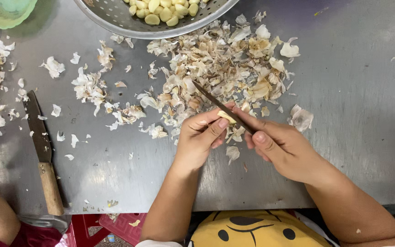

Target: The person peels garlic cloves one at a time, using a small knife to trim and strip the papery skins from each clove by hand, and drops the peeled cloves into a metal colander at the top of the table while discarded skins accumulate on the work surface.

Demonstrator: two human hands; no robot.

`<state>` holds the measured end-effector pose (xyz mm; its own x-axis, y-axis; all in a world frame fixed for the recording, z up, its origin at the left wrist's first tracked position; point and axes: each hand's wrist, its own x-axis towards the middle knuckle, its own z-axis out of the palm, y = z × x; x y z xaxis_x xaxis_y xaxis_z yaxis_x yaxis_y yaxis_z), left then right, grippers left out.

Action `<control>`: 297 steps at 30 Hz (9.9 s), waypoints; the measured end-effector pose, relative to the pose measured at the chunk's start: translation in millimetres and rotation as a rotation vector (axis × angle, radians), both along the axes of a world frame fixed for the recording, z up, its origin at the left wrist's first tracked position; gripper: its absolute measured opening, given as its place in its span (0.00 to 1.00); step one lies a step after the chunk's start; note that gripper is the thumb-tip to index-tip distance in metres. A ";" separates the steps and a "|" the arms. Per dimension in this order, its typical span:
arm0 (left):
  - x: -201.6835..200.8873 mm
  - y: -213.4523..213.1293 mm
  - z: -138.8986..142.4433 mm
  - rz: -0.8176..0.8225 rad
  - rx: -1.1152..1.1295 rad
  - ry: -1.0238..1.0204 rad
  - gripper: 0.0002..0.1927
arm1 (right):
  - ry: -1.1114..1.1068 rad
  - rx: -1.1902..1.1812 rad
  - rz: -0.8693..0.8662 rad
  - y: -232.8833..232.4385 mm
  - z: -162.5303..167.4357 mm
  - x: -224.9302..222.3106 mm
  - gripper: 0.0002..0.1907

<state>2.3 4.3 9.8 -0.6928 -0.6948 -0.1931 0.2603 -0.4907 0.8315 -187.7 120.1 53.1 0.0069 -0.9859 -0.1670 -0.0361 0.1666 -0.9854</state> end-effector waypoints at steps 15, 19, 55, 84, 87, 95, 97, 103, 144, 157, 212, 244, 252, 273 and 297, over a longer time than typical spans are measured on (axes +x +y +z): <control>-0.4 1.9 1.1 0.044 -0.202 -0.102 0.13 | -0.004 -0.013 0.002 -0.5 -6.2 -2.2 0.35; -0.5 6.3 -1.0 0.077 -0.334 -0.232 0.10 | 0.274 -0.123 -0.015 -2.0 -3.8 2.2 0.31; -1.1 9.1 -2.0 0.110 -0.365 -0.133 0.11 | -0.094 0.077 -0.042 -2.4 -1.4 -0.1 0.32; -4.9 7.4 -0.9 0.056 -0.092 -0.008 0.09 | -0.145 0.028 -0.010 0.7 -7.8 -1.5 0.33; -5.9 4.3 2.3 0.029 0.033 0.081 0.07 | -0.233 0.116 -0.033 2.3 -11.5 -4.9 0.32; -7.5 1.1 3.7 0.035 0.084 0.069 0.13 | -0.280 0.037 0.018 2.3 -7.0 -1.7 0.34; -9.2 3.4 1.0 0.050 0.082 0.109 0.15 | -0.229 0.051 0.025 -0.2 -5.3 2.2 0.34; -7.4 6.6 -4.0 0.006 -0.042 -0.005 0.22 | -0.017 0.069 -0.039 -3.6 -4.5 9.3 0.33; -4.2 4.1 -0.5 0.038 -0.141 0.020 0.18 | -0.208 0.016 0.071 7.8 -10.2 -5.6 0.35; -3.0 2.7 -6.4 0.067 -0.061 0.087 0.16 | -0.134 -0.007 0.080 6.9 -12.8 -5.5 0.35; -15.2 8.4 12.0 0.050 0.136 -0.080 0.10 | -0.223 0.020 -0.046 0.7 -13.3 -1.1 0.32; -4.6 28.0 9.5 0.221 -0.414 -0.155 0.17 | 0.324 -0.074 -0.020 -1.5 9.7 11.8 0.33; -6.0 37.5 10.7 0.239 -0.468 -0.138 0.07 | 0.290 -0.051 -0.104 5.6 -0.3 15.8 0.30; -15.4 22.7 18.4 0.330 -0.760 -0.239 0.11 | -0.453 -0.008 -0.097 3.2 -11.9 6.9 0.22; -8.2 9.7 4.3 0.111 0.039 -0.028 0.18 | -0.226 0.089 -0.120 -1.5 -8.4 -1.6 0.35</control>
